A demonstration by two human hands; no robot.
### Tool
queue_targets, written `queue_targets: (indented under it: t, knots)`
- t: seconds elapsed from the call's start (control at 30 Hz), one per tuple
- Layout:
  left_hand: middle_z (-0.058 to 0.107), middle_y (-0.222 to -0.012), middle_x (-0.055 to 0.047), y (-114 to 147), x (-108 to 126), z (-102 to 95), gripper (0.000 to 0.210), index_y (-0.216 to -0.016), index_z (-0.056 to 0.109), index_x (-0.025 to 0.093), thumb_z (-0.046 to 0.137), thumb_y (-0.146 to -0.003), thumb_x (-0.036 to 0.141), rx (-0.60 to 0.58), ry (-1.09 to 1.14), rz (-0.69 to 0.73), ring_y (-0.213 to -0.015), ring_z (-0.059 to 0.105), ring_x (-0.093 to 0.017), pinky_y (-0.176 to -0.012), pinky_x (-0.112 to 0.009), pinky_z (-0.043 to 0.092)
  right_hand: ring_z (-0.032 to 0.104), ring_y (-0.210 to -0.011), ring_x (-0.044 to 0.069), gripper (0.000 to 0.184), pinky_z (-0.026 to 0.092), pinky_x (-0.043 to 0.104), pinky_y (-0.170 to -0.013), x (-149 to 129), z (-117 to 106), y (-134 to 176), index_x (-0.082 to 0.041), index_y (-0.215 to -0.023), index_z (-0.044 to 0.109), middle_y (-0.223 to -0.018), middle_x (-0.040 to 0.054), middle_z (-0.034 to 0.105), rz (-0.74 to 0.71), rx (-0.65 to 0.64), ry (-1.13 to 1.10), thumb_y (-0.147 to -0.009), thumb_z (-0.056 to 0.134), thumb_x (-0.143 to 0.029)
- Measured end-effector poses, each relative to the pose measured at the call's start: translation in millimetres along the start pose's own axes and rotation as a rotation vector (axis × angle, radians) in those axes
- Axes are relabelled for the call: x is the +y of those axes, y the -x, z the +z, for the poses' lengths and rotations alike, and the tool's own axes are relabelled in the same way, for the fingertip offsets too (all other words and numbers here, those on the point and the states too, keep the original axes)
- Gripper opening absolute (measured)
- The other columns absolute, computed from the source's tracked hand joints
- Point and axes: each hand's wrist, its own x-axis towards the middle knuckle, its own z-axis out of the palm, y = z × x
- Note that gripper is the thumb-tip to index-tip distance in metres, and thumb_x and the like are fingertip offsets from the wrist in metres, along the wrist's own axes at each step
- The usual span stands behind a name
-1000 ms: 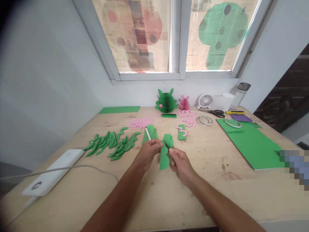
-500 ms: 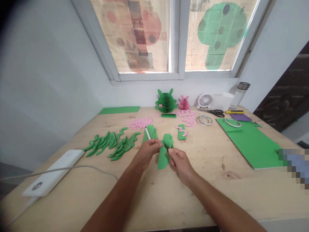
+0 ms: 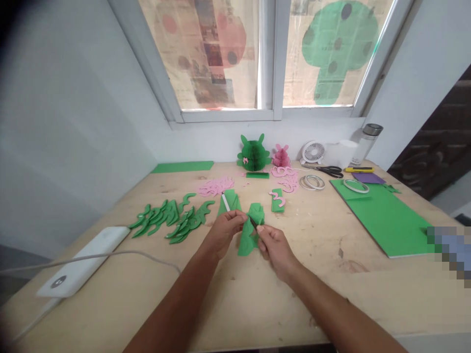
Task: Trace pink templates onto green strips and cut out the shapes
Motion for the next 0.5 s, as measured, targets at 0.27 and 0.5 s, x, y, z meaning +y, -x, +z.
queue_targets:
  t: [0.27,0.5]
  knots:
    - [0.054,-0.055,0.002,-0.7,2.8,-7.2,0.021,-0.059,0.06,0.015,0.072,-0.059,0.032,-0.073,-0.037,-0.002,-0.053,0.048,-0.01,-0.062,-0.027,0.042,0.021,-0.037,0.005,0.042,0.009,0.023,-0.038,-1.8,-2.0,1.4,-0.018,-0.07,0.053,-0.045,-0.0088,0.037,0.0,-0.031,0.038,-0.077,0.062,-0.058]
    - [0.054,-0.054,0.001,-3.4,3.4,-9.2,0.02,-0.057,0.061,0.015,0.072,-0.056,0.032,-0.063,-0.065,-0.017,-0.054,0.048,-0.011,-0.062,-0.028,0.042,0.021,-0.037,0.005,0.042,0.01,0.024,-0.039,-0.1,-2.4,0.4,-0.018,-0.068,0.052,-0.045,-0.0085,0.037,-0.041,-0.024,0.096,-0.079,0.06,-0.058]
